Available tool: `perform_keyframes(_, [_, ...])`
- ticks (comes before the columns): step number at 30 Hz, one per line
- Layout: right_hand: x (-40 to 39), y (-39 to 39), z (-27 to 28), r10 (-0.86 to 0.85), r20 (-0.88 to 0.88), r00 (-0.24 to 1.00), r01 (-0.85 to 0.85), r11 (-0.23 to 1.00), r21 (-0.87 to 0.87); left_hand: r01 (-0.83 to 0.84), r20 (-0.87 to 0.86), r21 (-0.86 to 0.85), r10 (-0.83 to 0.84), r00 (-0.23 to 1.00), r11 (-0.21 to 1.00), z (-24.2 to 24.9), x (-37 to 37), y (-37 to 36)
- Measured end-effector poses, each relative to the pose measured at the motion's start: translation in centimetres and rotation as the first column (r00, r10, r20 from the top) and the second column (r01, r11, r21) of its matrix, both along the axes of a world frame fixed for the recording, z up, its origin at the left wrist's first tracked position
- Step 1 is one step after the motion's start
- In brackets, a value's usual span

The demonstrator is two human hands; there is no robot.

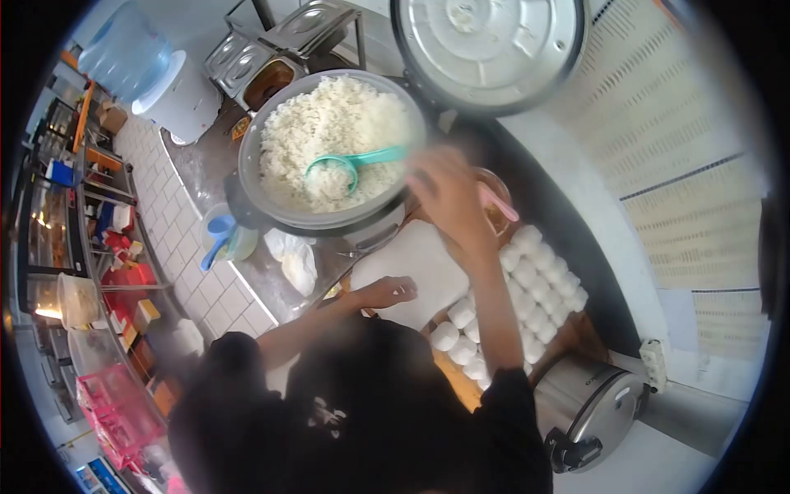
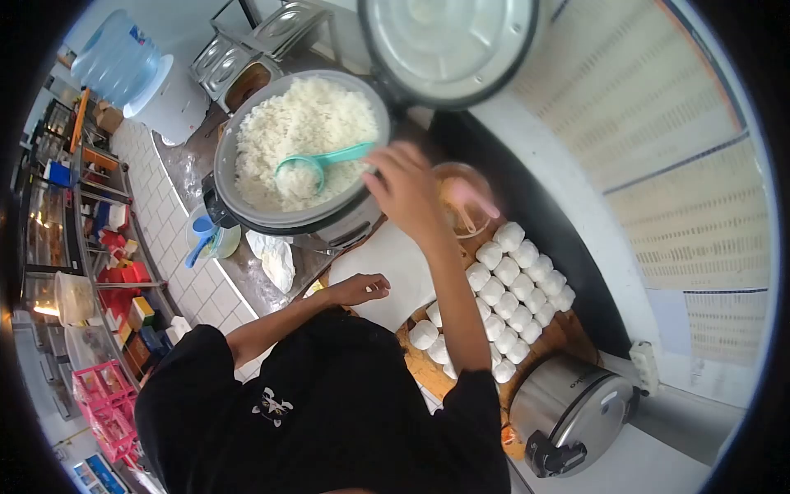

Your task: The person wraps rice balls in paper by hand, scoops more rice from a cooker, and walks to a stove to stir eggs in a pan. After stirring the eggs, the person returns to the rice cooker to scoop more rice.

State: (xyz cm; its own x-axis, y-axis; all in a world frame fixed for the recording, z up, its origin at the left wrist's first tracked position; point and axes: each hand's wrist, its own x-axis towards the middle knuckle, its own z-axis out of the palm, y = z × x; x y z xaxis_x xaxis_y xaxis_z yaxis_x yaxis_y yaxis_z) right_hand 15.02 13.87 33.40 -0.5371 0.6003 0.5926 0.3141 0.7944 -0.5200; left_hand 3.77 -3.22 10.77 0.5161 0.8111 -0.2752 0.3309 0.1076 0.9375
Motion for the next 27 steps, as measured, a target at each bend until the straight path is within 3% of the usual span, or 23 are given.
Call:
perform_keyframes(2, [-5.3, 2.3, -1.1, 0.058, 0.099, 0.993, -0.068, 0.992, 0.109, -0.021, 0.026, 0.009, 0.021, 0.999, 1.0, 0.3, -1.3, -0.6])
perform_keyframes(3, [-7.2, 3.2, -1.7, 0.015, 0.484, 0.875, -0.056, 0.996, 0.07, -0.036, 0.033, 0.003, 0.036, 0.999, 0.999, 0.4, -1.9, -0.8])
perform_keyframes(4, [-8.8, 3.7, -1.5, -0.02, 0.789, 0.615, -0.023, 0.999, 0.043, -0.041, 0.046, 0.017, 0.04, 0.998, 0.999, 0.2, -2.5, -1.0])
perform_keyframes(5, [-9.9, 4.1, -1.3, -0.026, 0.795, 0.606, -0.029, 0.998, 0.055, -0.064, 0.041, 0.028, 0.063, 0.997, 0.998, -0.1, -3.2, -1.4])
perform_keyframes(7, [-11.1, 4.6, -0.5, 0.074, 0.877, 0.476, 0.022, 0.995, -0.096, -0.1, 0.047, 0.037, 0.098, 0.994, 0.994, -0.3, -4.5, -2.2])
perform_keyframes(8, [-10.8, 5.4, -0.5, 0.209, 0.806, 0.553, 0.031, 0.962, -0.271, -0.124, 0.062, 0.03, 0.122, 0.991, 0.992, -0.3, -5.0, -2.4])
perform_keyframes(9, [-10.6, 5.8, 0.4, 0.218, 0.813, 0.54, 0.017, 0.963, -0.27, -0.15, 0.076, 0.019, 0.149, 0.986, 0.988, -0.3, -5.5, -2.6])
perform_keyframes(11, [-9.7, 5.8, 2.6, 0.371, 0.738, 0.564, 0.058, 0.873, -0.484, -0.157, 0.093, 0.037, 0.153, 0.984, 0.987, -1.4, -5.9, -2.9])
perform_keyframes(13, [-6.7, 5.3, 2.9, 0.367, 0.615, 0.698, -0.098, 0.9, -0.425, -0.137, 0.105, 0.056, 0.131, 0.986, 0.989, -3.2, -6.1, -2.3])
perform_keyframes(15, [-3.6, 1.8, 4.1, 0.385, 0.313, 0.868, -0.05, 0.695, -0.718, -0.066, 0.003, 0.207, 0.067, 0.998, 0.976, -5.3, -5.4, -1.5])
perform_keyframes(16, [-1.6, 0.1, 3.6, 0.37, 0.319, 0.872, -0.027, 0.688, -0.725, -0.03, -0.152, 0.339, 0.086, 0.985, 0.94, -6.2, -5.0, -1.2])
perform_keyframes(17, [0.4, -1.6, 2.6, 0.361, 0.198, 0.911, -0.031, 0.539, -0.842, 0.026, -0.261, 0.395, 0.085, 0.961, 0.918, -7.4, -4.8, -0.6])
perform_keyframes(18, [2.3, -3.8, 1.4, 0.321, 0.074, 0.944, -0.053, 0.37, -0.928, 0.183, -0.449, 0.493, 0.069, 0.891, 0.851, -9.8, -4.3, 0.2])
perform_keyframes(19, [3.3, -6.7, -0.1, 0.175, -0.06, 0.983, -0.111, 0.296, -0.949, 0.3, -0.599, 0.536, 0.105, 0.794, 0.789, -10.3, -4.0, 0.4])
perform_keyframes(21, [5.3, -12.0, -3.9, -0.111, -0.29, 0.951, -0.274, 0.141, -0.951, 0.409, -0.692, 0.435, 0.006, 0.722, 0.802, -11.1, -3.9, 1.0])
perform_keyframes(24, [8.5, -18.6, -13.3, -0.534, -0.256, 0.806, -0.347, -0.076, -0.935, 0.472, -0.707, 0.425, -0.042, 0.706, 0.772, -9.3, -4.5, 0.6])
perform_keyframes(25, [8.6, -20.3, -15.9, -0.574, -0.329, 0.75, -0.478, -0.126, -0.869, 0.471, -0.699, 0.444, -0.034, 0.714, 0.762, -8.6, -4.8, 0.7])
perform_keyframes(27, [8.0, -22.9, -20.6, -0.788, -0.133, 0.601, -0.489, -0.231, -0.841, 0.48, -0.694, 0.43, -0.06, 0.718, 0.764, -9.3, -4.7, 0.6])
